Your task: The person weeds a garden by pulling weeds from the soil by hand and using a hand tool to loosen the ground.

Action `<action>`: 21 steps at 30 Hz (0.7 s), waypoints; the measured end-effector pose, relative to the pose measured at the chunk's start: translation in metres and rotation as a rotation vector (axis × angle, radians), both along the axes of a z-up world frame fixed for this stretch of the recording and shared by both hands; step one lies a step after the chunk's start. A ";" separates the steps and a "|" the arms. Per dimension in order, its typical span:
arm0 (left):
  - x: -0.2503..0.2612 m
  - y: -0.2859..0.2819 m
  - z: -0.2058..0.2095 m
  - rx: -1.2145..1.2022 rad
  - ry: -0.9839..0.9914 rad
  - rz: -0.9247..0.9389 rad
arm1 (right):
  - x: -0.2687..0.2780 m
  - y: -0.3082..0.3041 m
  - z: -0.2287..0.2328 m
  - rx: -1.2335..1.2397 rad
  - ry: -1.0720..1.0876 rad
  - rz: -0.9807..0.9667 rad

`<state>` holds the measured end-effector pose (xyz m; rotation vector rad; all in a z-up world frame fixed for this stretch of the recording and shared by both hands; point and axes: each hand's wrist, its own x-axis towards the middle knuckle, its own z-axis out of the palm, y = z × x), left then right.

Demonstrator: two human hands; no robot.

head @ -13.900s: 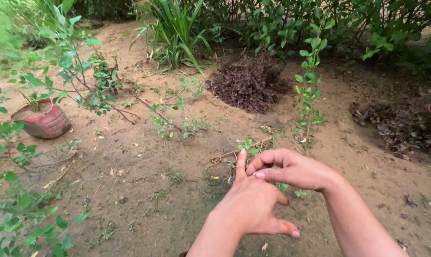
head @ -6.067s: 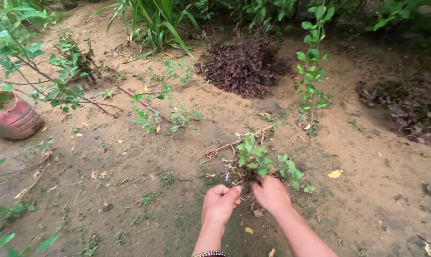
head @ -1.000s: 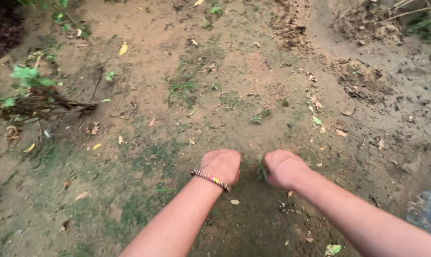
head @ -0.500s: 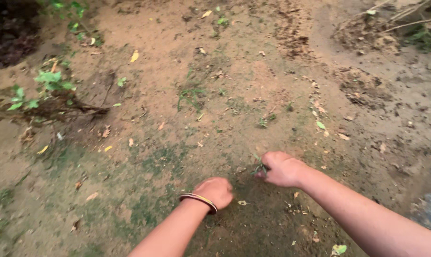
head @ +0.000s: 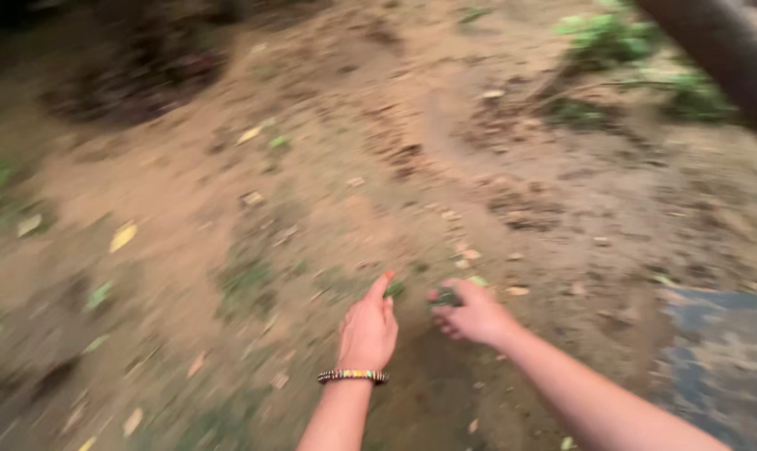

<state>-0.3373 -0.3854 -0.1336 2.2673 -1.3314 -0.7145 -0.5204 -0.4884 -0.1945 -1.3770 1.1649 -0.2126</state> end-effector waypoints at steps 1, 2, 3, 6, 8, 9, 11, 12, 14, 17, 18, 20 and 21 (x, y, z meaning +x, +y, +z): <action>-0.004 -0.014 -0.006 0.051 -0.213 -0.129 | 0.004 -0.002 -0.001 0.032 0.012 -0.064; -0.008 -0.029 -0.015 0.040 -0.201 -0.169 | 0.004 -0.005 0.001 -0.123 0.135 -0.019; -0.008 -0.042 -0.026 0.095 -0.332 -0.281 | 0.007 -0.009 0.004 -0.272 0.263 0.029; 0.003 -0.066 -0.067 0.276 -0.577 -0.400 | 0.020 -0.014 0.015 -0.531 0.283 0.089; 0.016 -0.072 -0.086 0.247 -0.756 -0.400 | 0.014 -0.008 0.025 -0.519 0.351 0.107; 0.024 -0.071 -0.089 0.224 -0.728 -0.447 | 0.008 -0.003 0.032 -0.463 0.354 0.090; 0.029 -0.068 -0.077 0.191 -0.705 -0.507 | -0.002 0.010 0.050 -0.410 0.357 0.054; 0.028 -0.068 -0.065 0.224 -0.496 -0.442 | -0.015 0.021 0.060 -0.434 0.289 -0.001; 0.000 -0.069 -0.047 0.087 -0.074 -0.358 | -0.037 0.039 0.082 -0.380 0.189 -0.183; -0.084 -0.060 -0.024 -0.151 0.368 -0.311 | -0.062 0.069 0.109 -0.153 0.138 -0.569; -0.114 -0.060 -0.012 -0.033 0.420 -0.430 | -0.065 0.077 0.116 -0.143 0.123 -0.583; -0.143 -0.051 0.013 -0.061 0.550 -0.376 | -0.080 0.081 0.130 -0.431 0.316 -0.676; -0.155 -0.055 0.025 -0.078 0.550 -0.397 | -0.093 0.077 0.137 -0.450 0.316 -0.694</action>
